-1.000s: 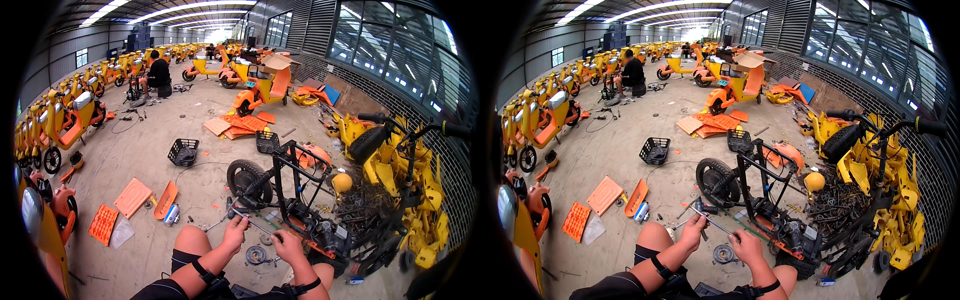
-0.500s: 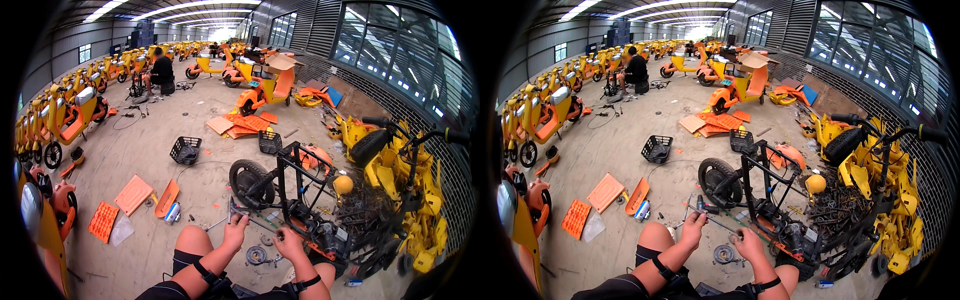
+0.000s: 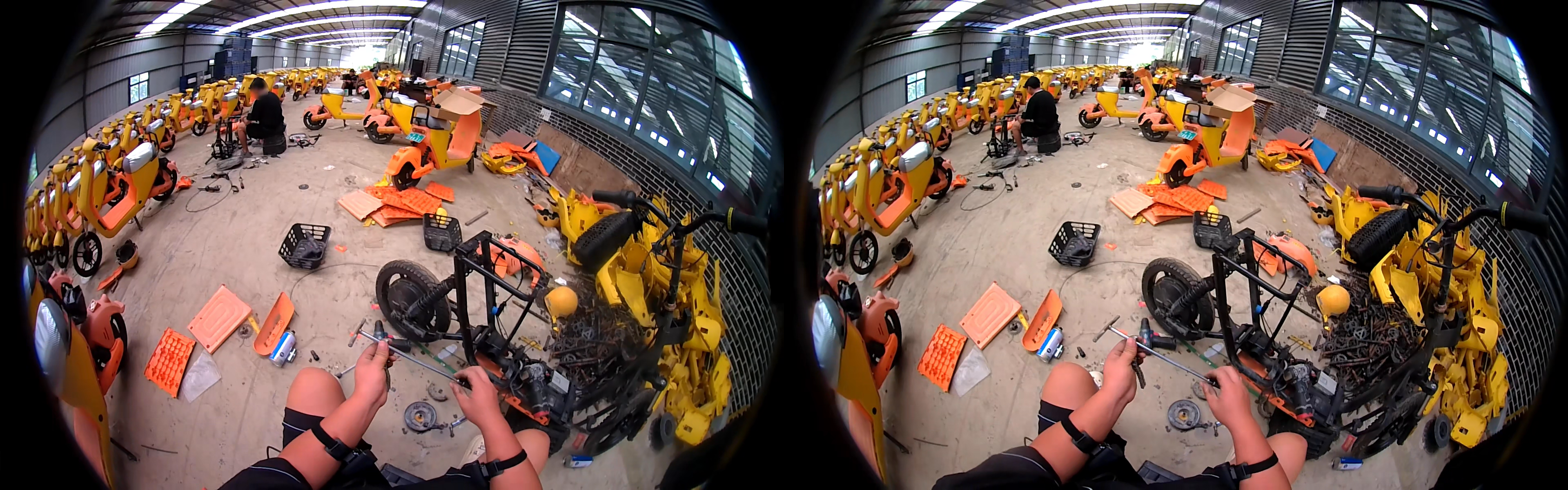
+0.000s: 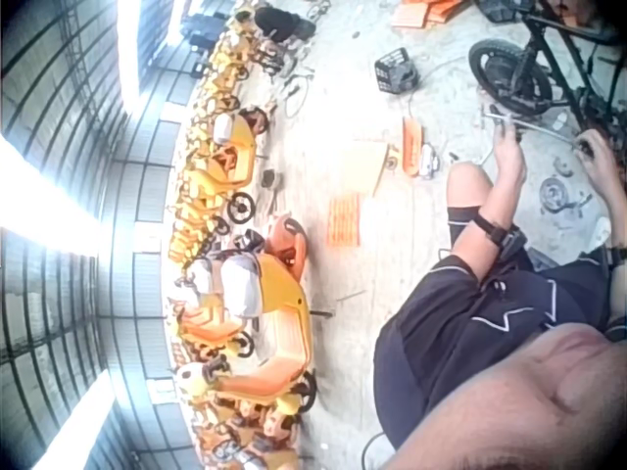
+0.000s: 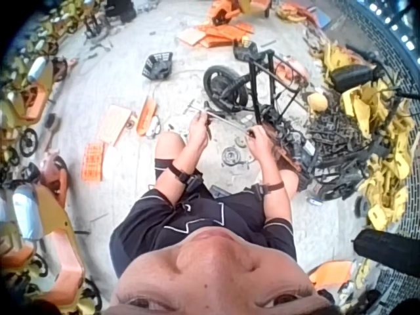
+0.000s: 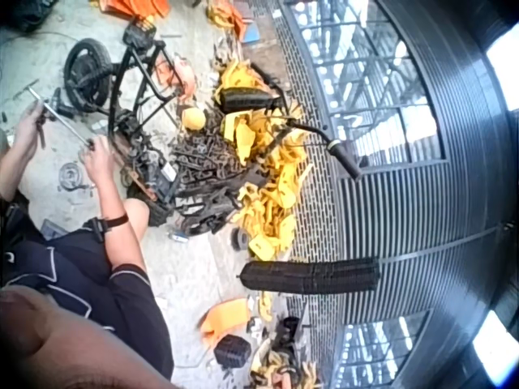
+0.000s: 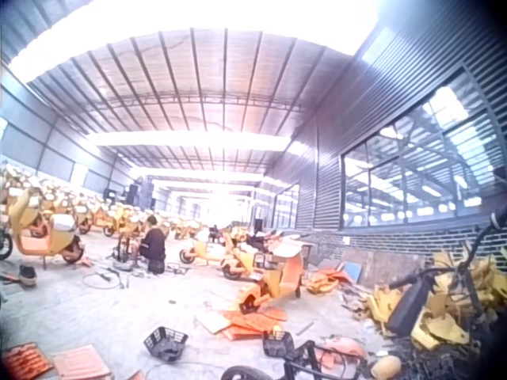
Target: The person sits on the floor and uses a socket wrench to work on a motorcycle frame and a metal chain, pointing at different sections of the tool.
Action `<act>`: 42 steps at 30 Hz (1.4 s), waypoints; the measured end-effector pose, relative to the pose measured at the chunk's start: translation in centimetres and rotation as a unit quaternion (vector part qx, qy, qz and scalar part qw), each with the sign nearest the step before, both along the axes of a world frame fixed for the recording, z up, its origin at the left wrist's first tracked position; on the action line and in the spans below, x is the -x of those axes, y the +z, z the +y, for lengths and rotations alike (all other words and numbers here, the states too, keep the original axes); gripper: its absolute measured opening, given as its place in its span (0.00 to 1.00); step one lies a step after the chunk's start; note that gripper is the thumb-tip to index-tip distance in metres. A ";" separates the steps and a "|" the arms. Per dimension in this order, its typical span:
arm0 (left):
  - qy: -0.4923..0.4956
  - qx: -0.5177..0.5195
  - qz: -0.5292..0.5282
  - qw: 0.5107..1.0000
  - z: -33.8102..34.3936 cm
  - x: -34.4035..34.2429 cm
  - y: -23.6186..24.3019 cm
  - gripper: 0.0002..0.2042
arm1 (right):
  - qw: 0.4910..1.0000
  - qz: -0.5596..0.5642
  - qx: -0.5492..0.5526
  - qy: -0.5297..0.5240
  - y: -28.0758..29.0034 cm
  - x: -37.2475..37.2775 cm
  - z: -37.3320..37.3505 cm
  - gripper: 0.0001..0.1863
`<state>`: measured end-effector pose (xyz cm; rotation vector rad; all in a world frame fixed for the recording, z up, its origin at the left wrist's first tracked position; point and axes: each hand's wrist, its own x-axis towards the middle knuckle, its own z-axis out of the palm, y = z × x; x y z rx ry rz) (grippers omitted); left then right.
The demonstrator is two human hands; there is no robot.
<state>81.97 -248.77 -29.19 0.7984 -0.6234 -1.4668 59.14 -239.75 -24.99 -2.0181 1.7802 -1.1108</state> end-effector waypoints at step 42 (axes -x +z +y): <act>0.012 -0.010 0.044 0.999 -0.6 -1.2 0.6 0.17 | 0.936 -0.344 -0.075 0.016 -1.5 0.7 1.1 0.15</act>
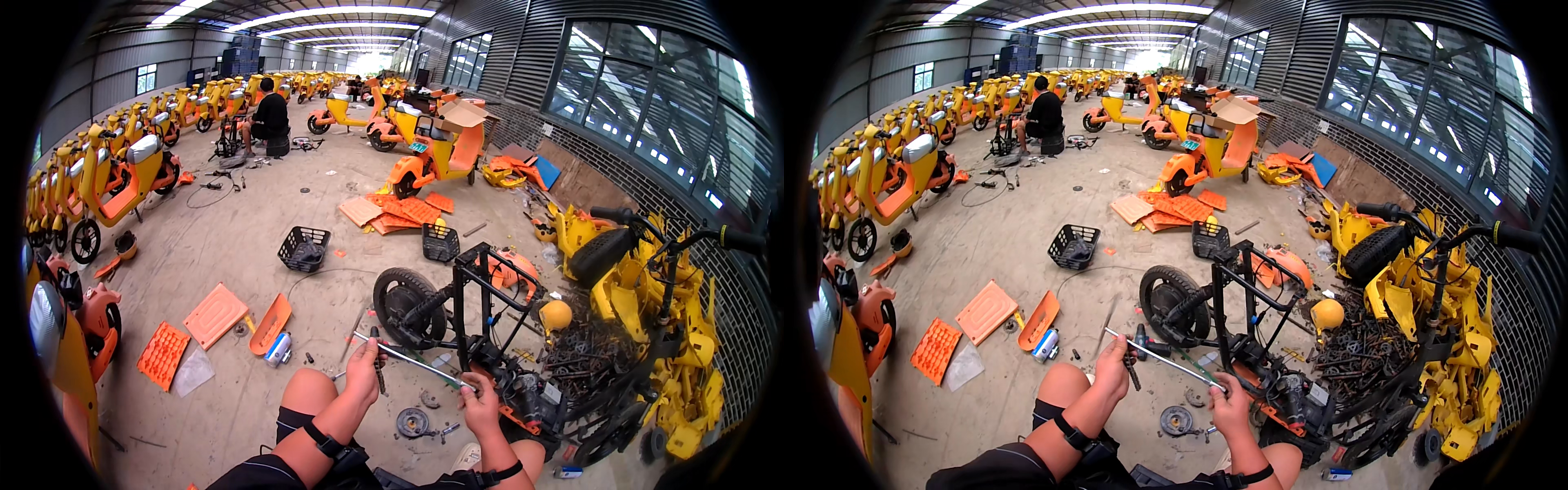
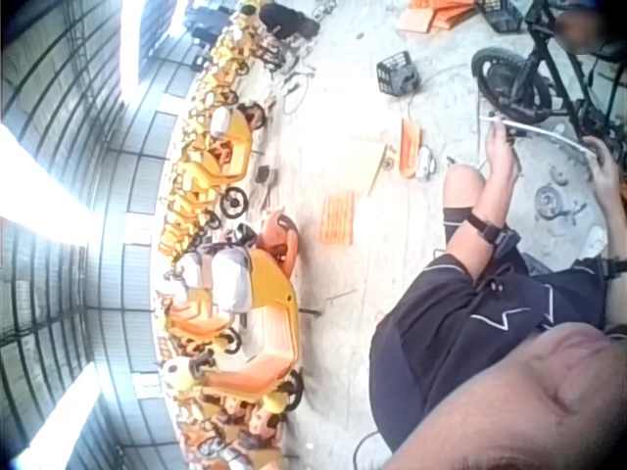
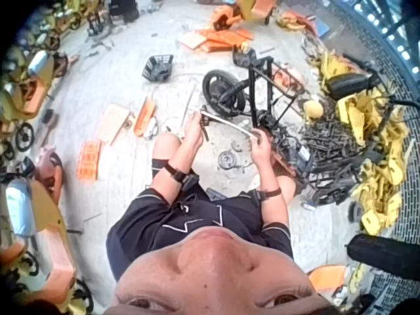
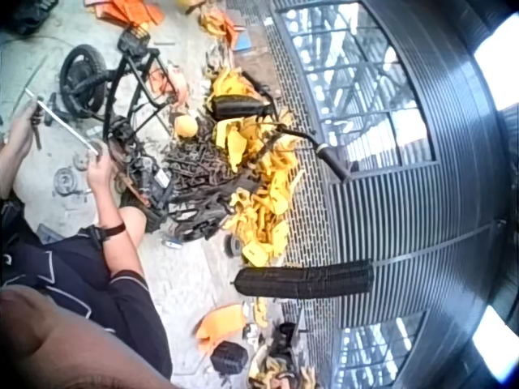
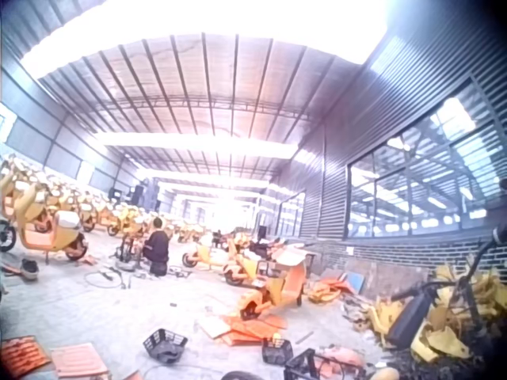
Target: The person sits on the floor and uses a socket wrench to work on a motorcycle frame and a metal chain, pointing at different sections of the tool.
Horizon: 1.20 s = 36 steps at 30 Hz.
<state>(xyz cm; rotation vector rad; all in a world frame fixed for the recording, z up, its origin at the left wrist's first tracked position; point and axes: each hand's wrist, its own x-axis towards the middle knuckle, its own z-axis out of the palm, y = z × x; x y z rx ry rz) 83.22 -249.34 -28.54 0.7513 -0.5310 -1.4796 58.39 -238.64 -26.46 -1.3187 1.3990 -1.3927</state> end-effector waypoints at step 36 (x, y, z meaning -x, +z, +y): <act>-0.096 -0.064 -0.097 0.989 1.8 3.1 -1.5 0.10 | 0.928 0.254 -0.184 0.202 -6.0 -5.5 -0.1 0.27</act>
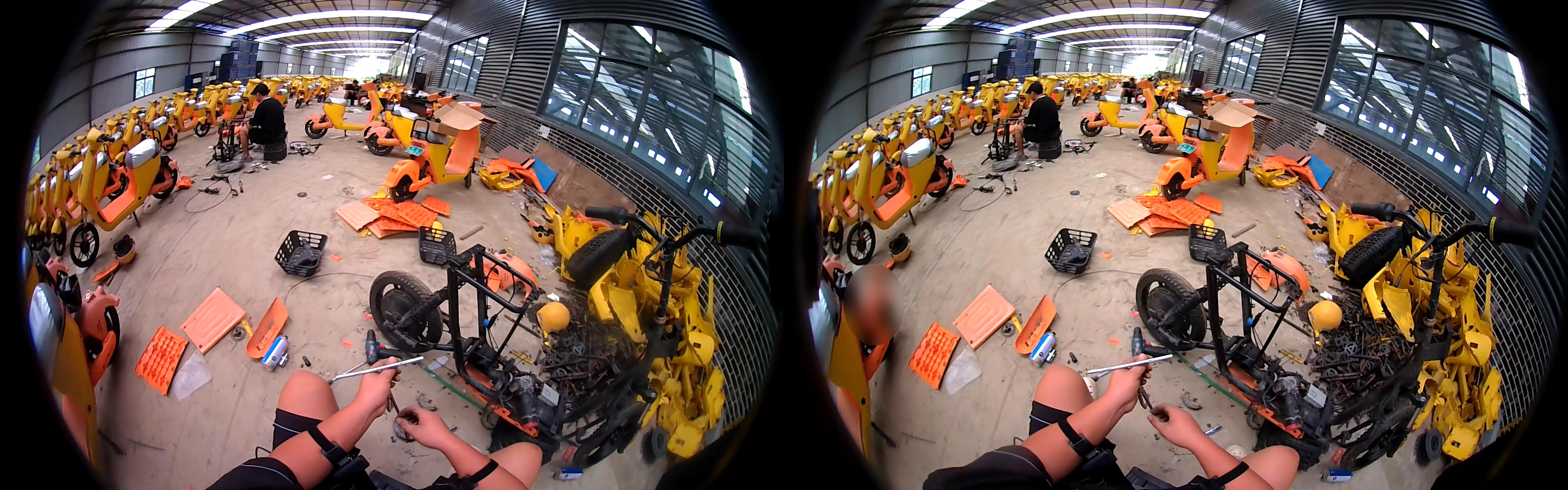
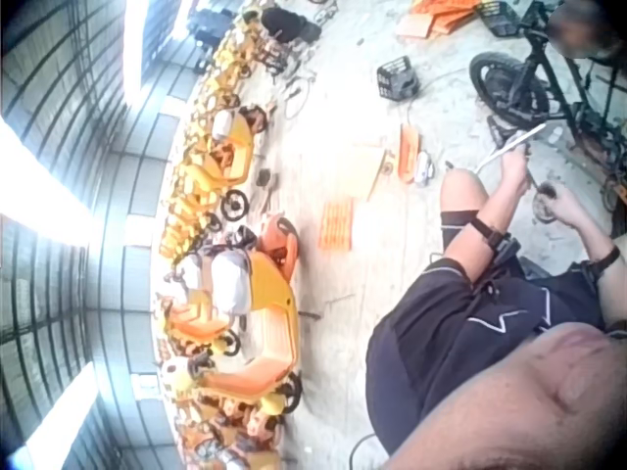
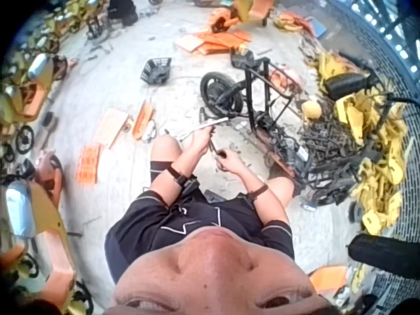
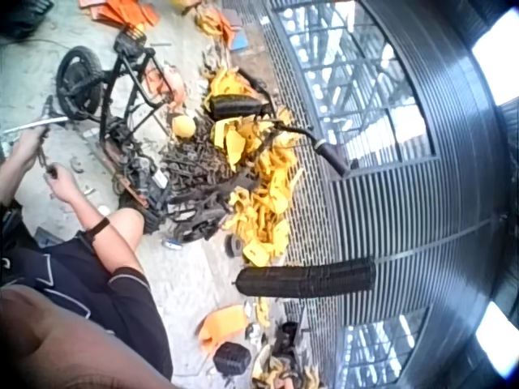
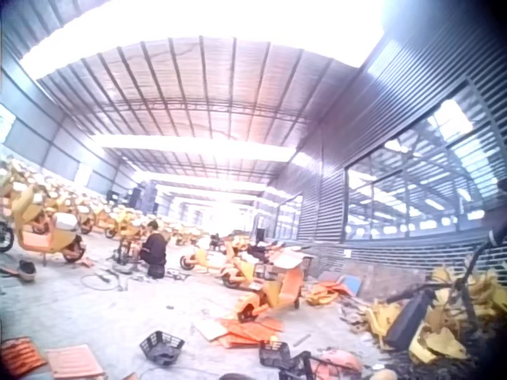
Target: The person sits on the floor and uses a socket wrench to work on a motorcycle frame and a metal chain, pointing at different sections of the tool.
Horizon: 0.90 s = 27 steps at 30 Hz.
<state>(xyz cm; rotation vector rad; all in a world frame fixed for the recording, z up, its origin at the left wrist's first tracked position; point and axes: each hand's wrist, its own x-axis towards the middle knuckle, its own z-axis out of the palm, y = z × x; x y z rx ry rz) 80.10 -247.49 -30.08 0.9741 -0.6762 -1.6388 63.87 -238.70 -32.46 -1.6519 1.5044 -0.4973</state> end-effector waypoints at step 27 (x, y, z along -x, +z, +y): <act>-0.021 0.065 0.043 0.997 0.0 -0.6 0.5 0.15 | 0.981 -0.079 0.057 -0.166 1.4 0.4 0.6 0.18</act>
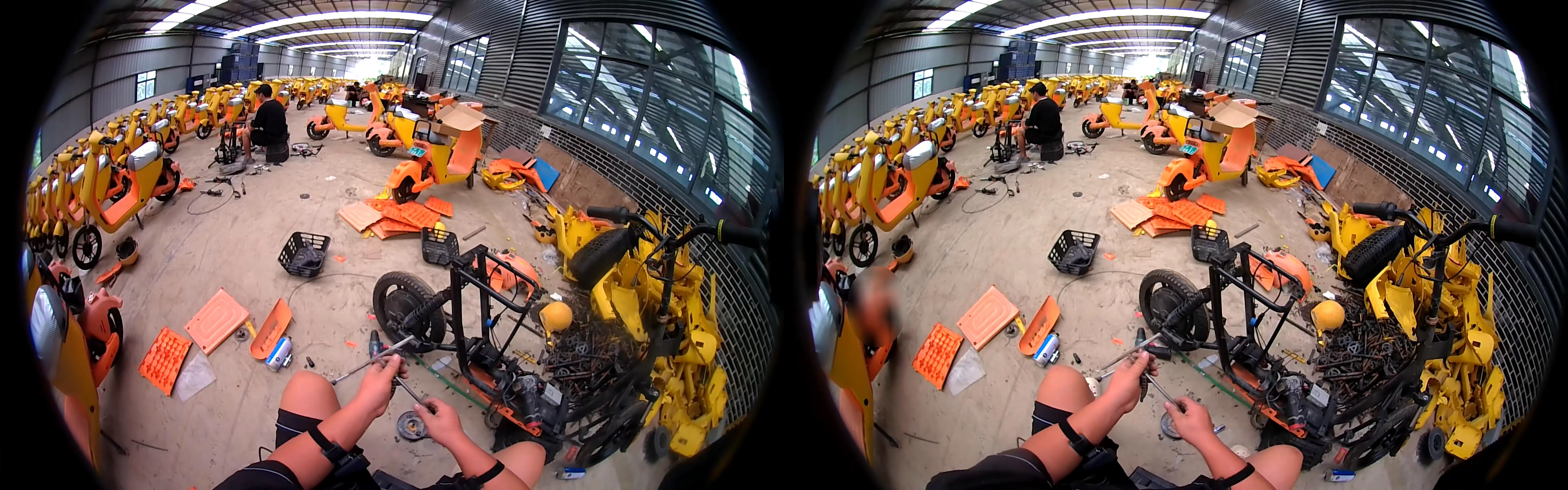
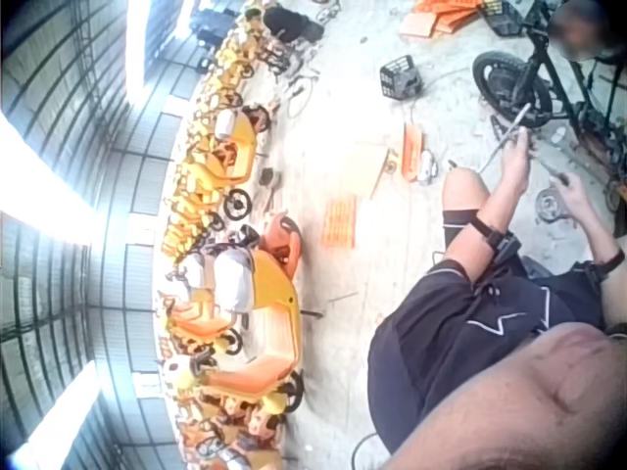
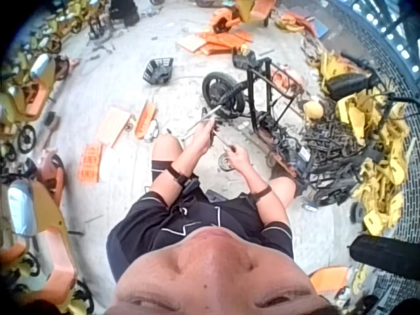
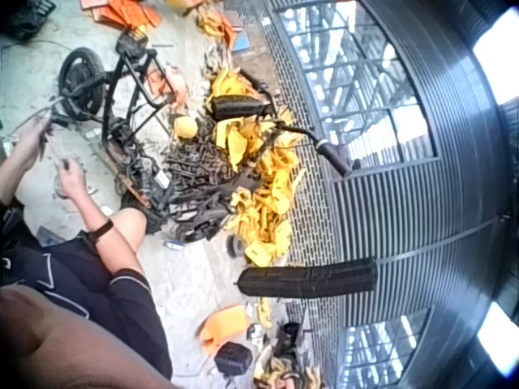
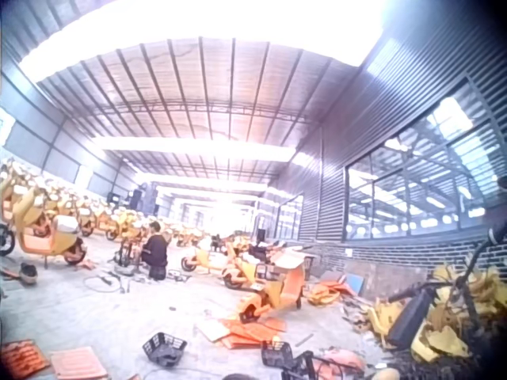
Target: The person sits on the floor and uses a socket wrench to work on a motorcycle frame and a metal chain, pointing at different sections of the tool.
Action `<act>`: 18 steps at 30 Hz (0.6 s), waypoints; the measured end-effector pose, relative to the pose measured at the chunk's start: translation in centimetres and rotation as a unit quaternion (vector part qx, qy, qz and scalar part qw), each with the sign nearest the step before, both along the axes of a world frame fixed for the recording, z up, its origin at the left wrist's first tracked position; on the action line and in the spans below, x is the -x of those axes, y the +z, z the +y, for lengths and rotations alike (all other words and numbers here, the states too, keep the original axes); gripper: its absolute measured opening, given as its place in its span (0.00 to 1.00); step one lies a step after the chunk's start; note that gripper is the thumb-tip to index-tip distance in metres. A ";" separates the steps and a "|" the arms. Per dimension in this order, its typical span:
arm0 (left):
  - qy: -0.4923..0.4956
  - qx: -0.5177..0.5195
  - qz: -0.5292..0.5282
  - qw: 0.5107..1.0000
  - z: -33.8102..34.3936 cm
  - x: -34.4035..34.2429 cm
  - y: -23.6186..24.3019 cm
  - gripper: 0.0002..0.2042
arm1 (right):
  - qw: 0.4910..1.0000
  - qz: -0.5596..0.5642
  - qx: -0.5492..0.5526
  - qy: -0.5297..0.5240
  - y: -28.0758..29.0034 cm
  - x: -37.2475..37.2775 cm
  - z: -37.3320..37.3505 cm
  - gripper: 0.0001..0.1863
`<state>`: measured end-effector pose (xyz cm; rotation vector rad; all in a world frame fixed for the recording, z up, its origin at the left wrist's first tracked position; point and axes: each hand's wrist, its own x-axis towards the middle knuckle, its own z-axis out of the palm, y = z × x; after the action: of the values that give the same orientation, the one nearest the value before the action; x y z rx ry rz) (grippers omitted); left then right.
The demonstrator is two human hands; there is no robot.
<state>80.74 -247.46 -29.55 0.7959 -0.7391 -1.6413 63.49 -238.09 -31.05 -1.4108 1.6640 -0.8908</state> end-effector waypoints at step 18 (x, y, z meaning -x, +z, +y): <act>-0.213 0.071 -0.234 0.946 2.7 2.7 -1.1 0.26 | 0.992 0.038 0.071 -0.100 -1.1 2.9 -0.5 0.17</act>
<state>78.09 -244.72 -30.63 0.9824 -1.4323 -1.7661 60.60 -238.54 -32.17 -1.4040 1.8557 -1.0997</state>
